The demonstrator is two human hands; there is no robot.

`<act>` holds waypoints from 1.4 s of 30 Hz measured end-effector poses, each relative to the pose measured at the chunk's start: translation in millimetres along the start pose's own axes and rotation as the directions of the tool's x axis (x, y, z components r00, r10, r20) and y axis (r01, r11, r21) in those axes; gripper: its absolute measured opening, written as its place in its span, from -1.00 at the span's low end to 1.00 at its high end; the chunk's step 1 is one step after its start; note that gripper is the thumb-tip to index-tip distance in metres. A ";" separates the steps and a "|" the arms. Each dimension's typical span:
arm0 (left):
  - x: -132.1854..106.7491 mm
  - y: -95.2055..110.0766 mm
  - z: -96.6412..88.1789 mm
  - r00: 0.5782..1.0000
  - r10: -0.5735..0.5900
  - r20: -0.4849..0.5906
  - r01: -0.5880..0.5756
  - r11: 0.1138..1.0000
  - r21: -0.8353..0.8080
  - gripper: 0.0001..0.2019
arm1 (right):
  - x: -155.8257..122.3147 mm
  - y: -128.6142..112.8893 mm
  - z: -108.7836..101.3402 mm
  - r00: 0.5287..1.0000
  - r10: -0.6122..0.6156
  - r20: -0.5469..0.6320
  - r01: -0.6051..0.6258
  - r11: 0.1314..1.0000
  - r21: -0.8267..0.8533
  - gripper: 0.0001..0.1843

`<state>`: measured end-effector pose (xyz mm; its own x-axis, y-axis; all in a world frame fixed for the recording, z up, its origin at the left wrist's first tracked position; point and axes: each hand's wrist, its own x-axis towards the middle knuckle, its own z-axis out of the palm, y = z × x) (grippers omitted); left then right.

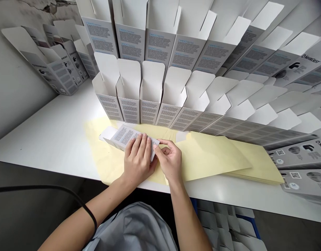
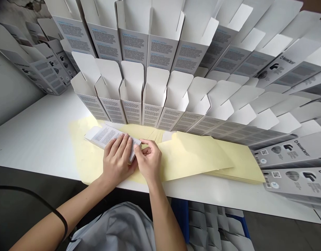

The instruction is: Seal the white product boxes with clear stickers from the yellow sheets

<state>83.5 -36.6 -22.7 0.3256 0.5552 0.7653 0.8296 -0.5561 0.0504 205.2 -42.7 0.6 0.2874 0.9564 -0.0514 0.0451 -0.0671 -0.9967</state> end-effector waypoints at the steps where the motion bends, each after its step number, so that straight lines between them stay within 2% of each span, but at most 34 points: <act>1: 0.1 -0.2 0.2 1.000 0.000 0.000 0.000 1.000 0.000 -0.42 | 0.0 0.6 1.5 1.000 0.003 -0.016 -0.003 1.000 0.001 -0.71; 4: 0.7 -0.5 0.5 1.000 -0.001 -0.003 0.001 1.000 0.006 -0.43 | -1.4 2.9 4.1 0.999 0.026 -0.026 -0.025 0.998 0.054 -0.70; 6: 1.3 -0.5 0.3 1.000 0.004 -0.003 -0.004 1.000 0.014 -0.45 | -3.2 4.0 3.3 0.998 0.058 0.007 -0.058 0.990 0.131 -0.67; 9: 1.8 -0.5 -0.6 1.000 0.009 -0.003 -0.009 1.000 0.025 -0.48 | -5.6 2.8 -2.6 0.988 0.099 0.118 -0.126 0.961 0.248 -0.56; 13: 1.3 -0.8 -1.9 1.000 0.010 0.018 -0.010 0.999 0.031 -0.47 | -1.6 -1.7 -15.1 0.940 0.123 0.317 -0.222 0.928 0.299 -0.36; 17: 0.7 -1.6 -1.8 1.000 0.022 0.016 -0.023 0.999 0.044 -0.43 | 10.5 -3.8 -22.2 0.892 0.152 0.426 -0.292 0.913 0.285 -0.39; 20: 0.5 -2.1 -1.4 1.000 0.022 0.010 -0.023 0.999 0.043 -0.40 | 17.7 -2.0 -21.8 0.888 0.177 0.424 -0.309 0.913 0.267 -0.39; 30: 0.9 -2.5 -2.0 0.999 0.022 0.026 -0.023 0.998 0.050 -0.41 | 21.8 15.8 -3.7 0.943 0.182 0.277 -0.297 0.838 0.459 -0.55; 34: 2.2 -1.8 -2.8 0.999 0.026 0.025 -0.027 0.998 0.057 -0.43 | 21.0 20.4 -0.6 0.960 0.181 0.213 -0.263 0.841 0.472 -0.60; 38: 2.6 -1.7 -3.4 0.999 0.030 0.022 -0.032 0.998 0.059 -0.43 | 13.4 17.3 -8.6 0.942 0.139 0.305 -0.265 0.868 0.420 -0.52; 42: 1.9 -2.6 -3.0 0.999 0.044 0.023 -0.045 0.997 0.059 -0.40 | 10.7 10.8 -16.3 0.920 0.149 0.363 -0.259 0.926 0.274 -0.44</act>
<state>80.5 -36.0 -19.4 0.3721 0.5446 0.7516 0.8394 -0.5431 -0.0220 224.4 -37.8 -9.7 -0.0766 0.9728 -0.2189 -0.2942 -0.2318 -0.9272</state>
